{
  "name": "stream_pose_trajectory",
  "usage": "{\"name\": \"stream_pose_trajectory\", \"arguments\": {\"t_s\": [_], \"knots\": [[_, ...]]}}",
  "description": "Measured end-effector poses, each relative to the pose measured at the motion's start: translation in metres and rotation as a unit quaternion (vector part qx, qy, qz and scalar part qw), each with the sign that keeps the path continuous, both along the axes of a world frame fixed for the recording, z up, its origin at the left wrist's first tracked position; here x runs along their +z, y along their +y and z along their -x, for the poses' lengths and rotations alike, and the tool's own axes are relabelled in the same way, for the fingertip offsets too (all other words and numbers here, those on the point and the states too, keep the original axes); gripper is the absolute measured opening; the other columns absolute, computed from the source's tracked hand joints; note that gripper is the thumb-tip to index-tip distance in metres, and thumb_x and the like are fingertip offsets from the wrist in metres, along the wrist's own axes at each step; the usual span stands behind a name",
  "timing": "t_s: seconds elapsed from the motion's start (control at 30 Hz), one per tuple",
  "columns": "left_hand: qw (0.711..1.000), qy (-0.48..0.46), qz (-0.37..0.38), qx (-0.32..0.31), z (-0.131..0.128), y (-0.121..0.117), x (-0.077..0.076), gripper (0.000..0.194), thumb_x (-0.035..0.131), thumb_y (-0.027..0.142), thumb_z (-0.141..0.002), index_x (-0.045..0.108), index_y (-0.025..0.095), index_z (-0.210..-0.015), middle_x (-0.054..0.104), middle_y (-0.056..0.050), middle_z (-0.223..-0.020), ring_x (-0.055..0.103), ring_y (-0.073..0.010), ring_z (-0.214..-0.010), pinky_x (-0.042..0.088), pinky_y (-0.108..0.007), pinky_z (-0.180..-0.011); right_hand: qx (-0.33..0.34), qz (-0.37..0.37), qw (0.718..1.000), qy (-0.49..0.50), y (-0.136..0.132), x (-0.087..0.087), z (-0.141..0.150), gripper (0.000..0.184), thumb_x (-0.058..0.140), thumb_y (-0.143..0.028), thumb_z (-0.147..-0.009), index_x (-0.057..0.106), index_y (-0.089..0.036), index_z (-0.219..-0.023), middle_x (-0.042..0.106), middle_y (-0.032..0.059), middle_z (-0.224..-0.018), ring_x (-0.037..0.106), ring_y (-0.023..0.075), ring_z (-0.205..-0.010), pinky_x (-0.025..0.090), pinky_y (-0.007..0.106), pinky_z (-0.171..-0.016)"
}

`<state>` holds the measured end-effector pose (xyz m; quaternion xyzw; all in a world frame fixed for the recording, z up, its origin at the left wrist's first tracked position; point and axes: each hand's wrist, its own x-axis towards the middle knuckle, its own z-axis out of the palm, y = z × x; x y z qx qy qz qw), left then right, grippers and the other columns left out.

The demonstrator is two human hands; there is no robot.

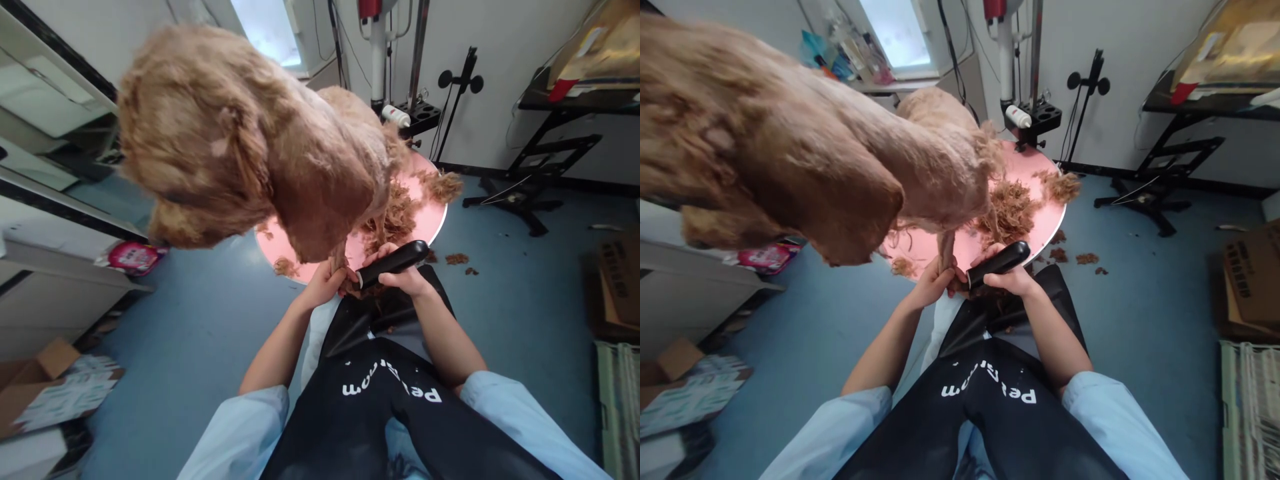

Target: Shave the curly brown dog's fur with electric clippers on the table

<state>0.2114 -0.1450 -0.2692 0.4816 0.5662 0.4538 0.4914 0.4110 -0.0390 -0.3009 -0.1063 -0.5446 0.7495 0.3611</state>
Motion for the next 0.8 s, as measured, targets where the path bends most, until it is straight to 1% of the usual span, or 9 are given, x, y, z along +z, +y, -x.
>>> {"name": "stream_pose_trajectory", "arguments": {"t_s": [0.07,0.23,0.37,0.43,0.5,0.57,0.63,0.73,0.8], "knots": [[1.000,-0.019,0.008,-0.010,0.001,-0.001,0.002,0.026,0.064,0.035,-0.081,0.044,0.020,-0.088,0.071,-0.001,-0.069,0.058,-0.0094,-0.042,0.048,-0.019,-0.041,0.013,0.017,1.000,-0.014,0.001,-0.002,-0.001,0.053,0.092,-0.042,-0.062,0.053,-0.024,-0.093,0.077,0.0049,-0.095,0.075,0.0222,-0.087,0.059,0.038,-0.081],[0.999,-0.039,0.007,-0.010,0.002,-0.002,0.005,0.031,0.064,0.034,-0.079,0.041,0.021,-0.094,0.068,0.004,-0.063,0.058,-0.0096,-0.040,0.048,-0.020,-0.040,-0.041,0.090,0.995,0.029,-0.003,-0.005,0.002,0.058,0.091,-0.046,-0.060,0.050,-0.026,-0.096,0.078,0.0016,-0.092,0.075,0.0218,-0.081,0.059,0.038,-0.078],[0.999,-0.028,0.004,-0.022,0.001,-0.001,0.004,0.028,0.060,0.034,-0.080,0.039,0.021,-0.092,0.062,0.009,-0.056,0.053,-0.0082,-0.035,0.042,-0.018,-0.037,-0.014,0.104,0.995,0.006,-0.005,-0.004,0.008,0.064,0.093,-0.046,-0.054,0.050,-0.026,-0.097,0.079,0.0019,-0.084,0.076,0.0239,-0.077,0.060,0.040,-0.076],[0.999,-0.028,-0.001,-0.030,0.000,-0.001,0.003,0.027,0.059,0.033,-0.080,0.038,0.021,-0.091,0.060,0.009,-0.055,0.051,-0.0075,-0.035,0.041,-0.018,-0.036,-0.018,0.114,0.993,0.012,-0.004,-0.003,0.011,0.062,0.091,-0.048,-0.054,0.051,-0.026,-0.096,0.079,0.0015,-0.084,0.076,0.0243,-0.076,0.060,0.041,-0.073],[0.999,-0.034,-0.009,-0.038,0.000,-0.001,0.001,0.028,0.060,0.034,-0.081,0.038,0.022,-0.092,0.060,0.010,-0.055,0.051,-0.0073,-0.035,0.040,-0.018,-0.037,-0.016,0.110,0.994,0.022,-0.003,-0.002,0.012,0.058,0.090,-0.049,-0.055,0.052,-0.026,-0.093,0.079,0.0014,-0.085,0.076,0.0243,-0.077,0.060,0.040,-0.073],[0.998,-0.037,-0.012,-0.045,0.000,-0.001,0.000,0.029,0.061,0.035,-0.081,0.038,0.022,-0.092,0.059,0.010,-0.055,0.051,-0.0073,-0.035,0.040,-0.017,-0.037,0.016,0.090,0.996,0.012,-0.002,-0.001,0.015,0.055,0.090,-0.044,-0.055,0.054,-0.025,-0.092,0.079,0.0020,-0.083,0.076,0.0238,-0.077,0.060,0.038,-0.072],[0.998,-0.033,-0.013,-0.050,0.001,-0.001,-0.002,0.029,0.061,0.036,-0.082,0.038,0.022,-0.091,0.059,0.009,-0.055,0.051,-0.0074,-0.036,0.040,-0.018,-0.038,0.038,0.078,0.996,0.001,0.000,-0.001,0.018,0.051,0.089,-0.038,-0.055,0.055,-0.023,-0.090,0.078,0.0025,-0.080,0.075,0.0223,-0.072,0.059,0.033,-0.066],[0.998,-0.022,-0.015,-0.054,0.002,0.000,-0.002,0.028,0.061,0.035,-0.083,0.038,0.022,-0.092,0.060,0.008,-0.058,0.052,-0.0081,-0.038,0.040,-0.019,-0.038,0.037,0.081,0.996,-0.014,0.004,0.001,0.026,0.043,0.084,-0.031,-0.059,0.056,-0.023,-0.089,0.078,0.0025,-0.079,0.072,0.0199,-0.066,0.053,0.026,-0.052],[0.998,-0.018,-0.011,-0.058,0.003,-0.001,0.000,0.028,0.061,0.036,-0.083,0.039,0.022,-0.093,0.061,0.007,-0.059,0.053,-0.0091,-0.039,0.041,-0.020,-0.039,0.072,0.066,0.994,-0.058,0.008,0.003,0.030,0.038,0.081,-0.025,-0.058,0.056,-0.021,-0.086,0.077,0.0030,-0.078,0.071,0.0193,-0.064,0.048,0.023,-0.046]]}}
